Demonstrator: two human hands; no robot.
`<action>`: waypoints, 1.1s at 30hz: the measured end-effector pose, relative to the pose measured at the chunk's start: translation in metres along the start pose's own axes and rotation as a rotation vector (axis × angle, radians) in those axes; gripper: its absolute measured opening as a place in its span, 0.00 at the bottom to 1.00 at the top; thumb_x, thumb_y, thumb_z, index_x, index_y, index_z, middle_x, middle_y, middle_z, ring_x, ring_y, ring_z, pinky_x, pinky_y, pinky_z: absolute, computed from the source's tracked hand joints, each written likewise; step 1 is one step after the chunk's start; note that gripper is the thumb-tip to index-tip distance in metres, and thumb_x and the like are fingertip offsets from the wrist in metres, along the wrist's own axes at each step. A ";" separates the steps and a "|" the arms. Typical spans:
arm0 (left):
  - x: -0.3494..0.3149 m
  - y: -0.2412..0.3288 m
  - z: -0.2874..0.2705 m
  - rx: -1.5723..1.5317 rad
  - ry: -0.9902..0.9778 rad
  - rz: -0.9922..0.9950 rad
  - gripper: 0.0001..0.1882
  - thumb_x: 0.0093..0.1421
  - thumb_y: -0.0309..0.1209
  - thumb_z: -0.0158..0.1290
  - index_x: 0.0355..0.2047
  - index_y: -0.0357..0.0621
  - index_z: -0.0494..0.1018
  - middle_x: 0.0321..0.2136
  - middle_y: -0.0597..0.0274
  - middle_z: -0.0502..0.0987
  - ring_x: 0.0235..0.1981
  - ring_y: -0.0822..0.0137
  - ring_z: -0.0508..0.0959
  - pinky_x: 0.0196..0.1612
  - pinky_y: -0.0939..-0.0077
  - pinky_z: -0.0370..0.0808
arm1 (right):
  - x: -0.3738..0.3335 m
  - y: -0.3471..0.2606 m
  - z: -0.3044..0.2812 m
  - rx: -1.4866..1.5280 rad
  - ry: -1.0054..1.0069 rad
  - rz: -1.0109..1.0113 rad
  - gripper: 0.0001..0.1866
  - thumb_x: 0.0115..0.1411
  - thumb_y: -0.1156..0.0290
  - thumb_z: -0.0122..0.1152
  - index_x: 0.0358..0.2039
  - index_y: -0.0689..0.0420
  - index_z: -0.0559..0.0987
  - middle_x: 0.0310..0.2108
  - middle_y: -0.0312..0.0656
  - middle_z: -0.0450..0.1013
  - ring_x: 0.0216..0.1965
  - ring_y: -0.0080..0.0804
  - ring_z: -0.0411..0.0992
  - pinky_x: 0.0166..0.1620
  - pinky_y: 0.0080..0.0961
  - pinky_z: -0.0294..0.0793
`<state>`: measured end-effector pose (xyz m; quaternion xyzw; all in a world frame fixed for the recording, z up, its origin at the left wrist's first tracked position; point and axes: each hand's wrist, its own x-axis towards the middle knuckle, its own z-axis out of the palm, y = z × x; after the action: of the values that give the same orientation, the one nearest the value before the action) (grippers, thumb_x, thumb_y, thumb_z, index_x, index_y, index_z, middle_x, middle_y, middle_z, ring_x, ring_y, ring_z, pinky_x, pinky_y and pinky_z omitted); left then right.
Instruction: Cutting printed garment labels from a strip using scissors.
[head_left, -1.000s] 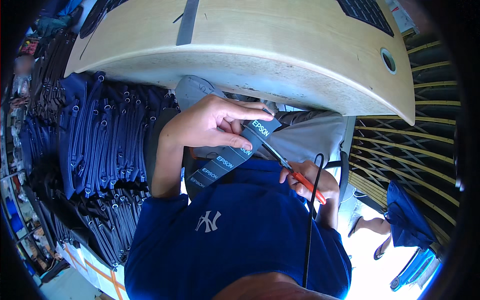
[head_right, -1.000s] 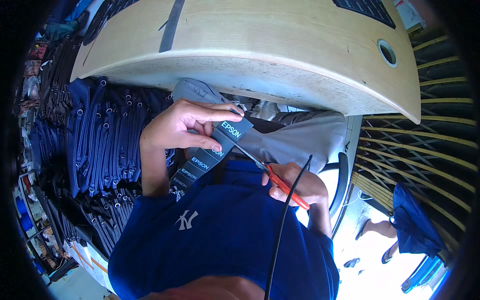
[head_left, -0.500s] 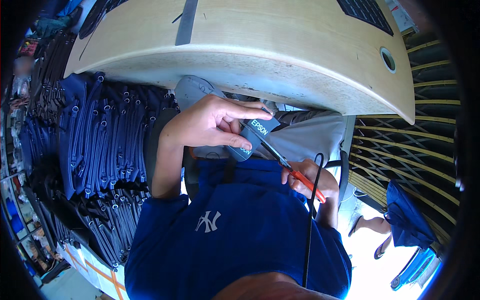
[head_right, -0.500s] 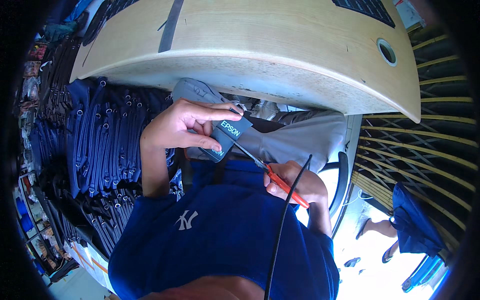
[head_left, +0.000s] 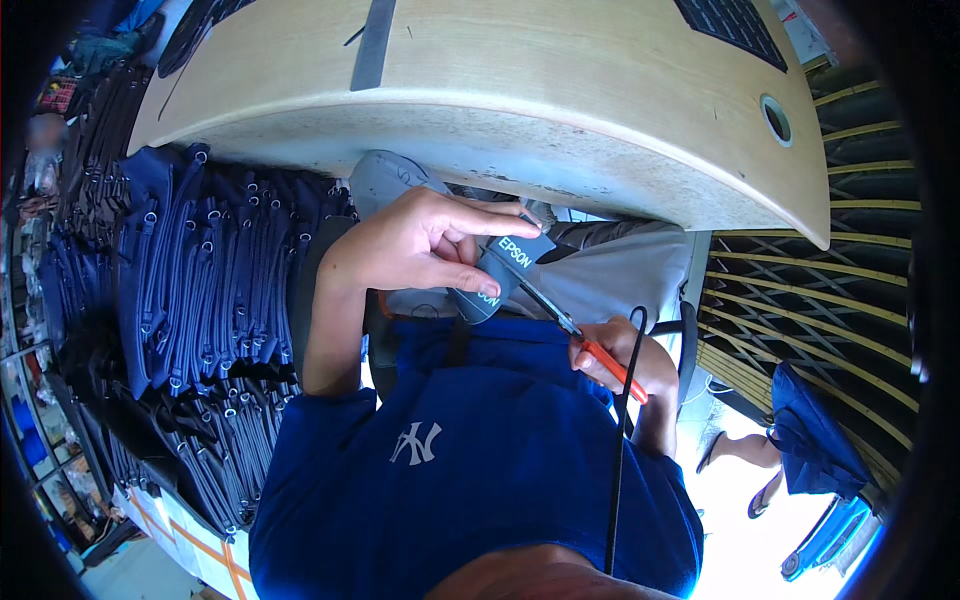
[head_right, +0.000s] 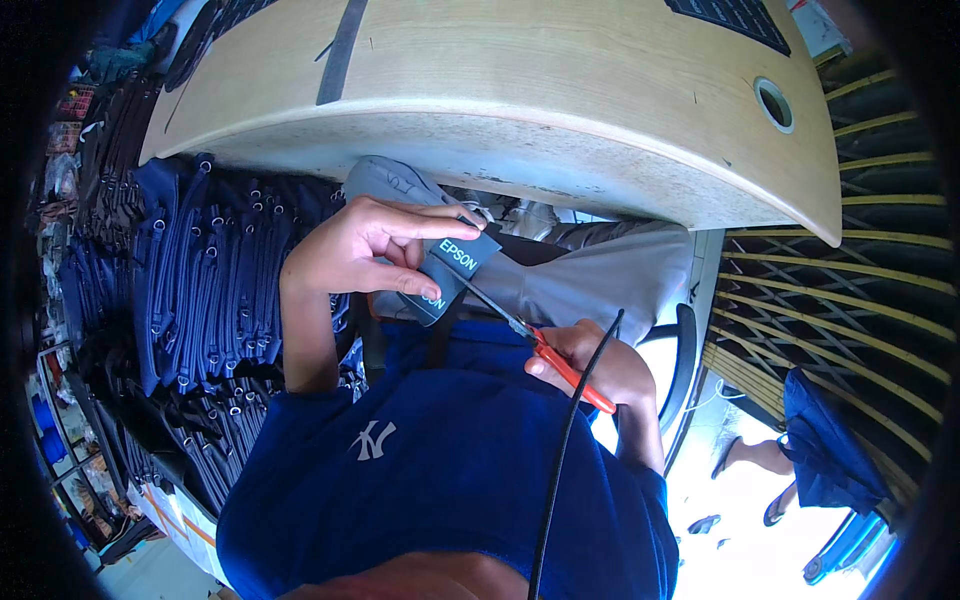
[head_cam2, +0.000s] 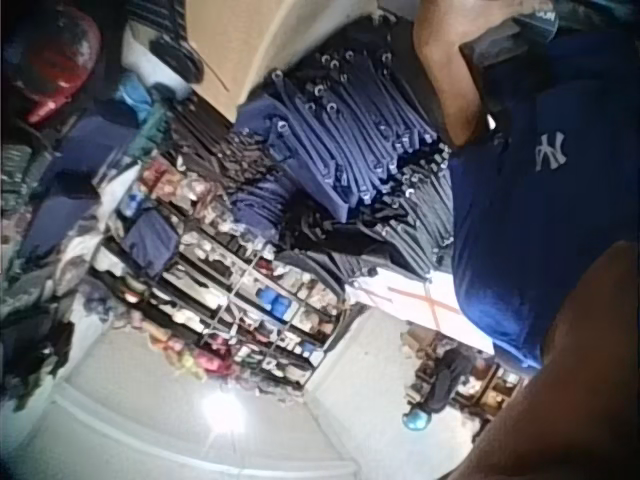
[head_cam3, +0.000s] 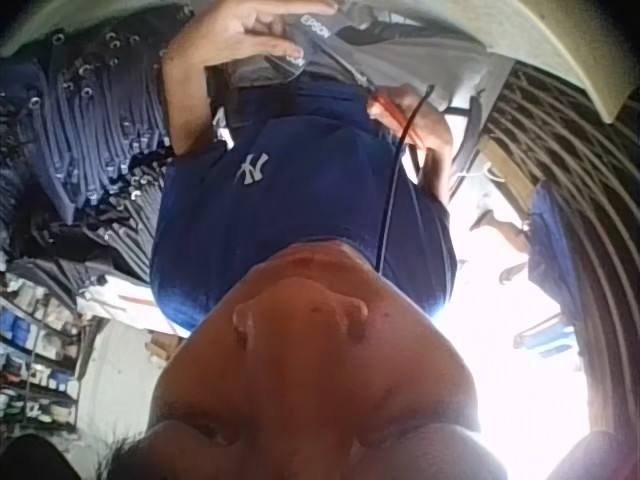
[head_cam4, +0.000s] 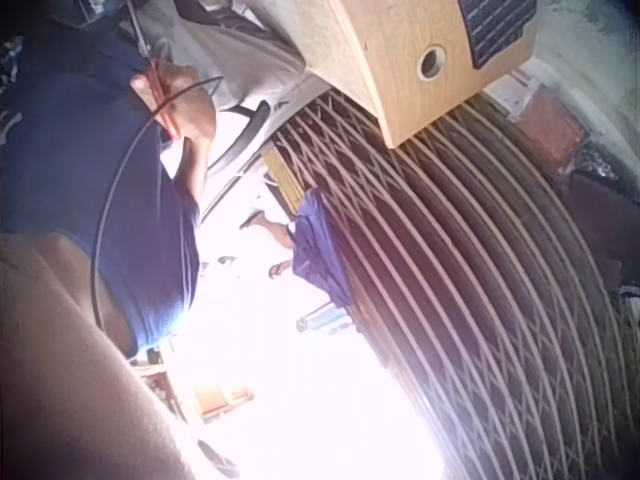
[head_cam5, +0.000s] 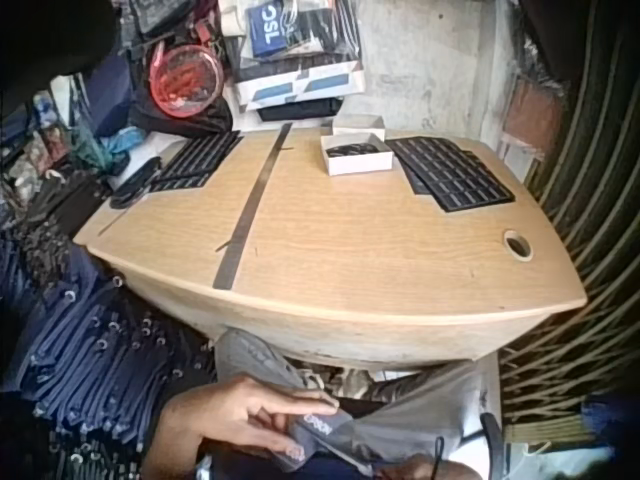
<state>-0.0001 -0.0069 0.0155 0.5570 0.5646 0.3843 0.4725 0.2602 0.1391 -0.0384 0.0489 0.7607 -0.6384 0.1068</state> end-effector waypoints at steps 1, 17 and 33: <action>-0.001 0.002 0.000 -0.012 0.018 -0.008 0.30 0.45 0.18 0.61 0.51 0.40 0.70 0.32 0.57 0.79 0.16 0.85 0.69 0.22 0.91 0.67 | 0.001 0.004 0.001 -0.003 0.001 0.025 0.29 0.58 0.45 0.52 0.16 0.60 0.68 0.07 0.38 0.55 0.10 0.32 0.55 0.17 0.32 0.52; -0.006 -0.007 -0.002 -0.214 0.206 0.032 0.32 0.45 0.15 0.60 0.53 0.32 0.66 0.44 0.56 0.74 0.23 0.84 0.70 0.23 0.93 0.64 | -0.002 0.027 0.022 0.207 0.202 0.066 0.28 0.52 0.43 0.60 0.27 0.61 0.71 0.18 0.35 0.64 0.20 0.21 0.61 0.24 0.22 0.59; 0.030 -0.051 0.083 -0.572 0.534 -0.009 0.23 0.52 0.21 0.58 0.50 0.37 0.69 0.48 0.58 0.70 0.29 0.84 0.72 0.31 0.91 0.70 | 0.044 0.005 0.057 0.339 0.780 0.001 0.14 0.51 0.70 0.65 0.34 0.62 0.72 0.17 0.29 0.65 0.18 0.15 0.61 0.21 0.14 0.59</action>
<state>0.0683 0.0109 -0.0578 0.2807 0.5401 0.6556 0.4468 0.2246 0.0816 -0.0624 0.3039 0.6285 -0.6880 -0.1981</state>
